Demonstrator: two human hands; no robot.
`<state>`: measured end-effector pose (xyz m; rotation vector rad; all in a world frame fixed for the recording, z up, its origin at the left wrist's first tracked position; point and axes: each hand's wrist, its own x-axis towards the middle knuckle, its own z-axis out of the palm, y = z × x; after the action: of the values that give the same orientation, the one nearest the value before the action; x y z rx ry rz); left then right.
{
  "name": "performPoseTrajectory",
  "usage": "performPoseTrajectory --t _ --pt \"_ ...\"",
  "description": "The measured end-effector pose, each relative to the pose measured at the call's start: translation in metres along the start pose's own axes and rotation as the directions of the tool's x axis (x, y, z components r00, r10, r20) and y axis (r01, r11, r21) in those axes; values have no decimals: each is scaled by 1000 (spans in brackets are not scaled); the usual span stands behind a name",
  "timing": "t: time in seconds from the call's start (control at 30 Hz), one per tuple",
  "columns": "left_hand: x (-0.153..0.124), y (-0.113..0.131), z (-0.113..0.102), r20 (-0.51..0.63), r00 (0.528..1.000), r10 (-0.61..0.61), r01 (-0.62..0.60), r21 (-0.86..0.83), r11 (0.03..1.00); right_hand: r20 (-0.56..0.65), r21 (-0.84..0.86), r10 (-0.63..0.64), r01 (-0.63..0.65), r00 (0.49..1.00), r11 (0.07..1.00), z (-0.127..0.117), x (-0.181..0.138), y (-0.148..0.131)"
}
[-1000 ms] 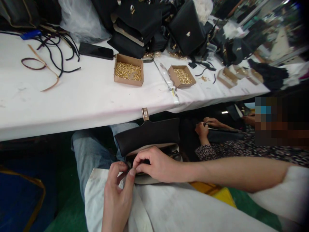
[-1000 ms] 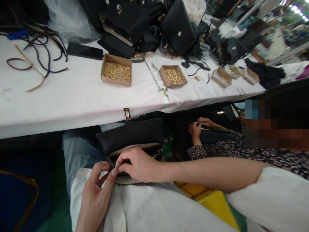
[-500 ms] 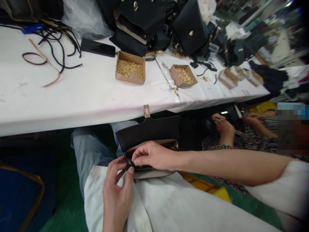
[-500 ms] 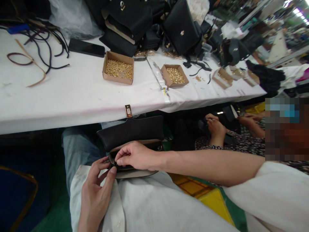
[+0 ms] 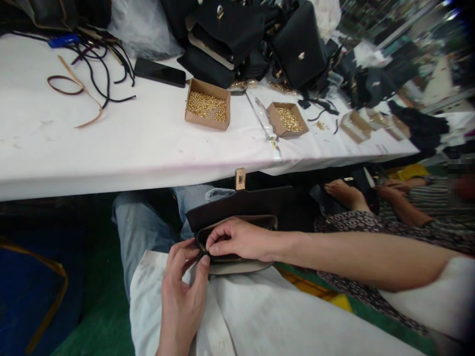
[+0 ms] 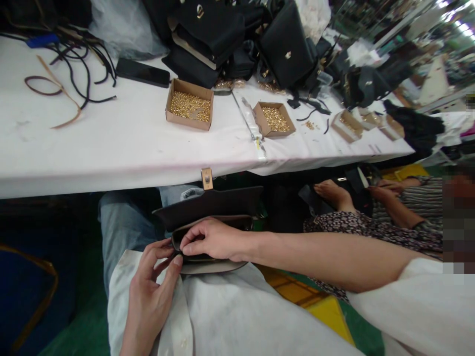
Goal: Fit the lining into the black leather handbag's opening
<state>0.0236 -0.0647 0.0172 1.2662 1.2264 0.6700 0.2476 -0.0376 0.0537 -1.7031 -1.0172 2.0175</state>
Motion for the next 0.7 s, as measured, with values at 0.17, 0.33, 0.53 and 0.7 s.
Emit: performPoseTrajectory --t 0.17,0.33,0.53,0.7 --pt "0 -3 -1 14 1000 19 -19 -1 1000 12 34 56 -57 998 998 2 1 2" --pt "-2 -3 -4 23 1000 -7 8 -66 998 34 16 -2 2 999 1000 3 3 3" --pt "-2 -4 -6 24 999 -42 44 -126 991 126 -83 7 4 992 997 -1 5 1" --pt "-2 -6 -6 46 999 -15 18 -76 997 278 -416 33 90 960 905 -7 7 -17"
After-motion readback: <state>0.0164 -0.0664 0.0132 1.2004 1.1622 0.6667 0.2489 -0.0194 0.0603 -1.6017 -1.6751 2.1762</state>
